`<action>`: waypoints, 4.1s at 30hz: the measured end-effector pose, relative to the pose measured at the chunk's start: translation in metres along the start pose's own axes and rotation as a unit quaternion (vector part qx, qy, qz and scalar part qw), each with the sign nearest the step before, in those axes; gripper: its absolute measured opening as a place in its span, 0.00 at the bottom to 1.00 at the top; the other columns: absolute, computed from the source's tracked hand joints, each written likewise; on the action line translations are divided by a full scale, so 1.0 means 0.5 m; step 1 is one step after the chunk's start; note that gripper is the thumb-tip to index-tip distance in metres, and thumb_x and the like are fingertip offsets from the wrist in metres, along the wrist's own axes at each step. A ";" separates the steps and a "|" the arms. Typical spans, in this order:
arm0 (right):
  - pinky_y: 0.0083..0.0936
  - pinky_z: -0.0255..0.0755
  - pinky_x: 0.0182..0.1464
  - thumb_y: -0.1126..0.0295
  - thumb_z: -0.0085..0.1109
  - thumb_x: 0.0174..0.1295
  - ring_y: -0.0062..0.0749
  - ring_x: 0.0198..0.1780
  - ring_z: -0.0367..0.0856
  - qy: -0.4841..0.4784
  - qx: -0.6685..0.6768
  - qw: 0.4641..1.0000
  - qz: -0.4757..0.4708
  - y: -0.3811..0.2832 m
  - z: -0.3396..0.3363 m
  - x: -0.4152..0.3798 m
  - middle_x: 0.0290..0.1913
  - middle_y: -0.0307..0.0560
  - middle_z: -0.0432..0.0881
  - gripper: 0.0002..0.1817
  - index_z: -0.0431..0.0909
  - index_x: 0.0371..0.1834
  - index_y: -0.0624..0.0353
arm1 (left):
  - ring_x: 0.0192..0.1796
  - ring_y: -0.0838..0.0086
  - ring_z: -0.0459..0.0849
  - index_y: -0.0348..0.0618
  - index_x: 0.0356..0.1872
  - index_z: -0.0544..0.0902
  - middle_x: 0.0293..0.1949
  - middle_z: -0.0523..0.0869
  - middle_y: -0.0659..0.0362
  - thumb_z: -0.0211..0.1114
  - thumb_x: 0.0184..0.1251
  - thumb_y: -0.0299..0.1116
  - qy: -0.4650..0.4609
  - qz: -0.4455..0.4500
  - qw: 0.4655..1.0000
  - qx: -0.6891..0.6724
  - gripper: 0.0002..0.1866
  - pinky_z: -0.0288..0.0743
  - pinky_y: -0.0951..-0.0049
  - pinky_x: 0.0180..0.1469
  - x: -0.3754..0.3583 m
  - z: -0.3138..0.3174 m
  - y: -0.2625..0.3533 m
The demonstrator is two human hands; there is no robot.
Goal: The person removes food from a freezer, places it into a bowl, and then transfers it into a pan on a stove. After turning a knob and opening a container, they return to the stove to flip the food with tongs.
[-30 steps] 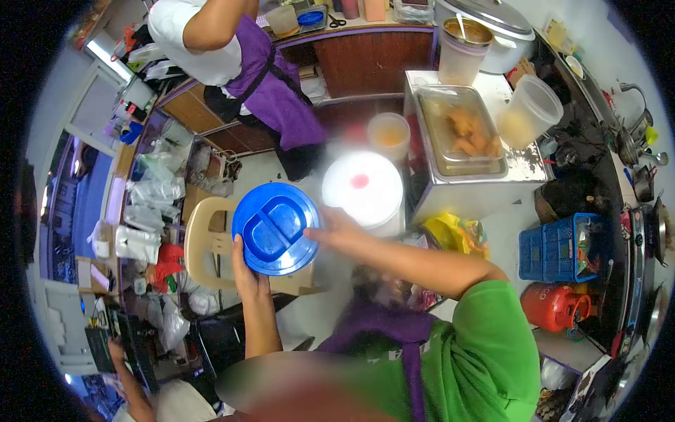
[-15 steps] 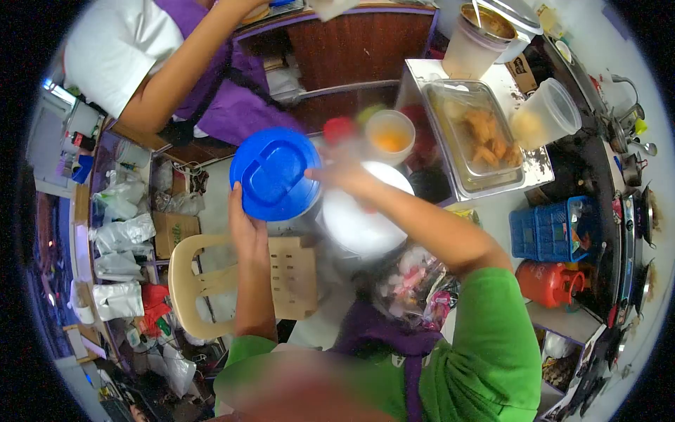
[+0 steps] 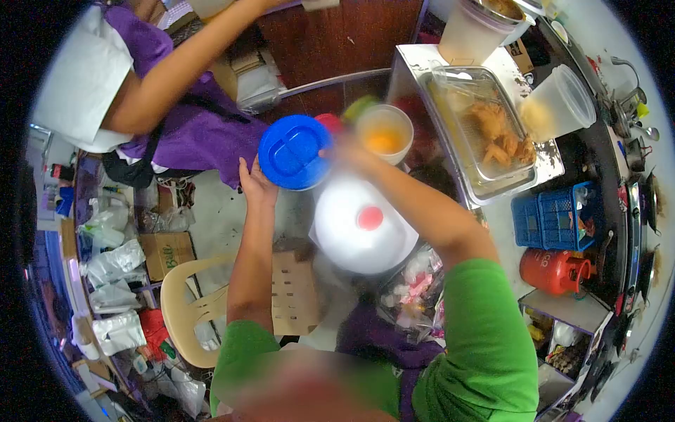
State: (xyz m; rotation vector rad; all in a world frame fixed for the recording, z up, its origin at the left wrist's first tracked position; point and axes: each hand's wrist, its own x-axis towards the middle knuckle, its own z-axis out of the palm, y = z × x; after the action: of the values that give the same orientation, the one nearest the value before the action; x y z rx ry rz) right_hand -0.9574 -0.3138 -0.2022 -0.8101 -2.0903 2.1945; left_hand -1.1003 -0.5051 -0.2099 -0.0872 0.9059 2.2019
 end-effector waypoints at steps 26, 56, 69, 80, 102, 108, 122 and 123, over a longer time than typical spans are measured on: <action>0.37 0.66 0.56 0.39 0.48 0.57 0.48 0.53 0.74 0.053 -0.305 0.938 0.152 0.296 -0.087 0.206 0.57 0.57 0.72 0.37 0.67 0.61 0.58 | 0.63 0.67 0.67 0.40 0.63 0.62 0.61 0.70 0.55 0.53 0.65 0.55 -0.025 -0.080 0.976 0.200 0.34 0.57 0.67 0.65 0.231 -0.165 -0.226; 0.34 0.71 0.42 0.66 0.56 0.55 0.44 0.41 0.79 0.108 -0.148 0.969 0.168 0.620 0.035 -1.454 0.37 0.51 0.81 0.13 0.78 0.43 0.58 | 0.63 0.57 0.60 0.39 0.64 0.59 0.60 0.64 0.47 0.46 0.64 0.54 -0.332 -0.353 0.494 0.722 0.34 0.52 0.59 0.63 -0.762 -0.101 -0.803; 0.29 0.76 0.38 0.57 0.60 0.58 0.27 0.39 0.77 0.654 0.305 0.690 0.065 0.816 -0.252 -2.213 0.37 0.38 0.76 0.15 0.74 0.43 0.51 | 0.55 0.51 0.74 0.35 0.59 0.67 0.51 0.76 0.42 0.51 0.62 0.55 -0.620 -0.126 0.175 0.754 0.34 0.66 0.60 0.56 -1.140 0.171 -1.189; 0.30 0.76 0.45 0.59 0.56 0.61 0.36 0.49 0.75 0.782 0.354 0.495 -0.132 0.644 -0.688 -2.468 0.55 0.47 0.68 0.32 0.55 0.65 0.59 | 0.58 0.52 0.73 0.33 0.58 0.69 0.54 0.74 0.40 0.53 0.59 0.54 -0.669 -0.088 -0.051 0.737 0.35 0.66 0.59 0.58 -0.985 0.402 -1.577; 0.41 0.69 0.52 0.54 0.53 0.56 0.55 0.51 0.74 0.747 -0.208 0.398 0.490 0.568 -1.431 -3.003 0.51 0.62 0.73 0.26 0.68 0.54 0.60 | 0.63 0.55 0.67 0.39 0.61 0.67 0.60 0.70 0.46 0.52 0.61 0.55 -0.735 -0.083 -0.036 0.672 0.34 0.59 0.64 0.65 -0.878 0.817 -2.141; 0.41 0.72 0.49 0.53 0.53 0.53 0.53 0.47 0.78 0.702 -0.174 0.399 0.564 0.522 -1.499 -3.059 0.42 0.62 0.80 0.24 0.77 0.44 0.63 | 0.65 0.56 0.64 0.35 0.62 0.65 0.62 0.67 0.45 0.50 0.63 0.54 -0.647 -0.062 0.053 0.758 0.35 0.55 0.64 0.67 -0.978 1.034 -2.157; 0.35 0.68 0.52 0.66 0.52 0.60 0.51 0.52 0.75 0.799 -0.411 0.352 0.262 0.132 -1.474 -2.892 0.52 0.57 0.76 0.24 0.66 0.61 0.55 | 0.56 0.50 0.74 0.38 0.61 0.66 0.54 0.75 0.42 0.54 0.57 0.58 -0.625 -0.045 0.051 0.778 0.38 0.65 0.60 0.59 -0.781 1.179 -2.163; 0.34 0.68 0.53 0.66 0.53 0.60 0.50 0.52 0.75 0.787 -0.427 0.370 0.247 0.097 -1.502 -2.852 0.52 0.57 0.76 0.24 0.67 0.61 0.57 | 0.57 0.51 0.73 0.37 0.61 0.66 0.55 0.75 0.42 0.54 0.57 0.59 -0.618 -0.049 0.037 0.784 0.39 0.65 0.60 0.60 -0.757 1.168 -2.168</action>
State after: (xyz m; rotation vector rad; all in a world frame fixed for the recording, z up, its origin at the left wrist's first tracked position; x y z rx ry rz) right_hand 0.5683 -0.1151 0.2795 -2.2199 -1.3107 -0.6238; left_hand 0.0074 0.1480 -0.2815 2.1302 1.2071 -0.6427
